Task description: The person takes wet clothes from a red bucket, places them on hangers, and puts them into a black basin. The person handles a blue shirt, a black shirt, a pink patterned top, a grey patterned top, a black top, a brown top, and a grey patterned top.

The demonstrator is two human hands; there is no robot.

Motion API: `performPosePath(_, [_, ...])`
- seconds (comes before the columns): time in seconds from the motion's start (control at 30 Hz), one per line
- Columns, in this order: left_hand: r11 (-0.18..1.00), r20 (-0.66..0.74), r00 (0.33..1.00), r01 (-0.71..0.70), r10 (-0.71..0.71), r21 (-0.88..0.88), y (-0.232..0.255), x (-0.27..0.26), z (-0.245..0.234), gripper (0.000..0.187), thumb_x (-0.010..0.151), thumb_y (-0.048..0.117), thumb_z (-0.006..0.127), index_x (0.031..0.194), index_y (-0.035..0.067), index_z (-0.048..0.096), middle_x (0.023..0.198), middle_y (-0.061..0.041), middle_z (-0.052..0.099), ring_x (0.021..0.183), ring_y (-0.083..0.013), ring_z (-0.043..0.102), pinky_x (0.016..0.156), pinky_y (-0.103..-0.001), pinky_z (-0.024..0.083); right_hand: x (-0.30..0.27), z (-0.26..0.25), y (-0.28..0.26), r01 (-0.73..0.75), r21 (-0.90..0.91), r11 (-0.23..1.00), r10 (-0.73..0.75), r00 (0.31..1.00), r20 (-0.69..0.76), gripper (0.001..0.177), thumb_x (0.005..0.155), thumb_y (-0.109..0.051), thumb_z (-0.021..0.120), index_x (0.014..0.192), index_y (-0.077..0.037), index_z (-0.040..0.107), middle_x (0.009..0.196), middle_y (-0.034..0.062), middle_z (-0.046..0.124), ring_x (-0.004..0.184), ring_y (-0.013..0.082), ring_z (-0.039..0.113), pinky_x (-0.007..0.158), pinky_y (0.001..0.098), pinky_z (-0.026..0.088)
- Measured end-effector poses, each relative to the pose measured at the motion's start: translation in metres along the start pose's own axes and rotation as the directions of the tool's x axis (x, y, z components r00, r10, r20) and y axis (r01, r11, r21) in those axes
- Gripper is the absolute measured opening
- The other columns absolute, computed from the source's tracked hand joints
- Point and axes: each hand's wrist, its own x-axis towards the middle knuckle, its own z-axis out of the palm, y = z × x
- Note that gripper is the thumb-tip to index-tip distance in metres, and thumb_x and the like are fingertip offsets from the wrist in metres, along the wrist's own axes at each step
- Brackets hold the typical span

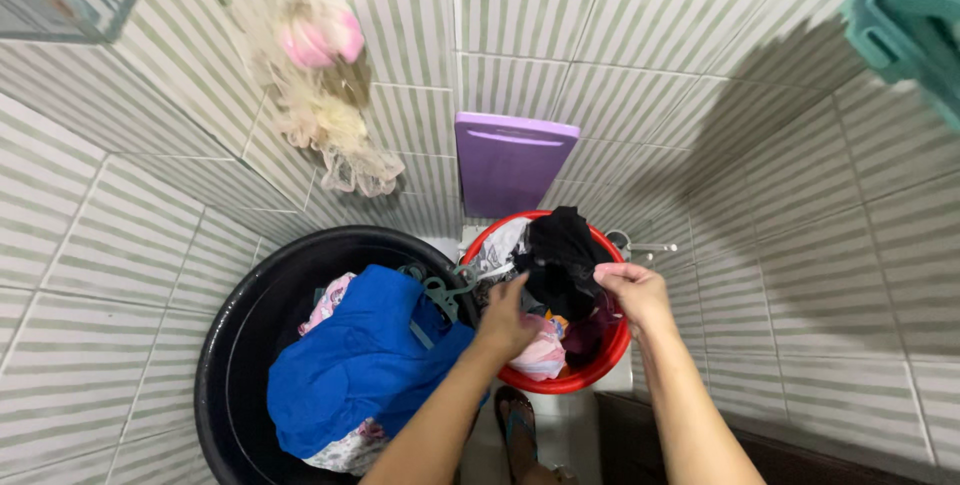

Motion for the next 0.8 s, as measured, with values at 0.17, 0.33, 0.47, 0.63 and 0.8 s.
performPosePath(0.17, [0.983,-0.082,0.979,-0.184,0.184,0.004,0.036,0.028,0.031,0.099,0.07,0.022,0.088,0.156,0.022,0.038,0.149,-0.034,0.029,0.13,-0.0509,0.044,0.107,-0.051,0.045,-0.068,-0.005,-0.096,0.262,0.044,0.964,-0.266,0.956,0.127,0.019,0.083,0.0,0.078,0.101,0.002,0.076,0.093,0.0075,0.077,0.083,0.0117,0.07,0.079,0.0254,0.057])
performPosePath(0.33, [0.921,-0.06,0.919,-0.389,0.389,0.003,0.018,0.076,0.049,0.019,0.111,0.036,0.063,0.113,0.018,0.068,0.112,-0.012,0.075,0.109,-0.0301,0.071,0.1,-0.037,0.056,-0.103,-0.028,-0.168,0.377,0.104,0.92,-0.391,0.895,0.216,0.033,0.082,0.003,0.081,0.115,0.001,0.075,0.085,-0.0014,0.066,0.077,0.0064,0.059,0.073,0.0212,0.049])
performPosePath(0.47, [0.809,0.088,0.873,-0.402,0.48,-0.428,0.067,0.074,0.015,0.041,0.089,0.026,0.077,0.123,0.008,0.063,0.116,-0.015,0.071,0.11,-0.0326,0.068,0.093,-0.041,0.055,-0.13,-0.029,-0.185,0.426,-0.032,0.904,-0.405,0.878,0.255,0.042,0.074,0.004,0.082,0.113,-0.003,0.07,0.08,-0.0046,0.062,0.073,0.0047,0.058,0.07,0.0205,0.051])
performPosePath(0.63, [0.817,0.077,0.839,-0.497,0.538,-0.291,0.136,0.029,-0.015,0.049,0.082,0.026,0.079,0.126,0.01,0.063,0.108,-0.004,0.069,0.095,-0.0183,0.067,0.084,-0.033,0.054,-0.155,-0.021,-0.194,0.517,-0.143,0.844,-0.484,0.849,0.214,0.023,0.086,-0.003,0.079,0.108,-0.001,0.072,0.084,-0.0013,0.066,0.077,0.0057,0.059,0.071,0.0219,0.049])
performPosePath(0.8, [0.738,0.22,0.761,-0.445,0.61,-0.507,0.179,0.032,-0.075,0.04,0.088,0.032,0.085,0.108,0.001,0.07,0.096,-0.006,0.072,0.093,-0.0123,0.065,0.085,-0.031,0.054,-0.16,-0.065,-0.216,0.659,-0.545,0.519,-0.787,0.617,-0.003,0.014,0.097,-0.014,0.073,0.104,-0.001,0.074,0.094,-0.0001,0.067,0.085,0.0081,0.062,0.077,0.0232,0.051])
